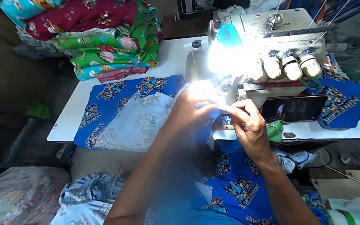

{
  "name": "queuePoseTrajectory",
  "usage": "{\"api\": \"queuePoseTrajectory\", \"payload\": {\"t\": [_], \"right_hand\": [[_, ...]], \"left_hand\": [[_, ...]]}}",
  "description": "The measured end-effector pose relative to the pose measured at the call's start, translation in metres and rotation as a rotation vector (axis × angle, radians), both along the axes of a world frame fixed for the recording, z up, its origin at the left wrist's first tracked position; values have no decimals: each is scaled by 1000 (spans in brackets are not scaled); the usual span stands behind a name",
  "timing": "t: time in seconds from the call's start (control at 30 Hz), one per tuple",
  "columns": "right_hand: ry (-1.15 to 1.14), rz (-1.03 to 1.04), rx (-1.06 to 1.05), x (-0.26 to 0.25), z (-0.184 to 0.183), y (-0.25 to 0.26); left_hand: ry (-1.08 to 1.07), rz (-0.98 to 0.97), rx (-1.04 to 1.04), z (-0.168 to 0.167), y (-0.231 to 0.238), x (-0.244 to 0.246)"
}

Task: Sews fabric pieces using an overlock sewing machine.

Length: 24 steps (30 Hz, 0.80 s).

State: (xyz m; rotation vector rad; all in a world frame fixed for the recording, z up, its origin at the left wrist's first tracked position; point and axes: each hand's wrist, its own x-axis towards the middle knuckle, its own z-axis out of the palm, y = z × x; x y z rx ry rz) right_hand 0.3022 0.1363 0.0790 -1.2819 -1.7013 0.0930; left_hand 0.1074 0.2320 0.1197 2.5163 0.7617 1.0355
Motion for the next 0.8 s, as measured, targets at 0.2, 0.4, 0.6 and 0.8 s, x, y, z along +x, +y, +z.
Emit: {"api": "queuePoseTrajectory", "payload": {"t": [0.2, 0.4, 0.6, 0.8], "right_hand": [[-78, -62, -9, 1, -5, -9], [-183, -93, -51, 2, 3, 0], [-223, -105, -112, 1, 6, 2], [-232, -76, -165, 2, -14, -16]], "left_hand": [[24, 116, -35, 7, -27, 2], [39, 99, -12, 3, 14, 7], [110, 156, -92, 16, 63, 9], [-32, 352, -356, 5, 75, -1]]}}
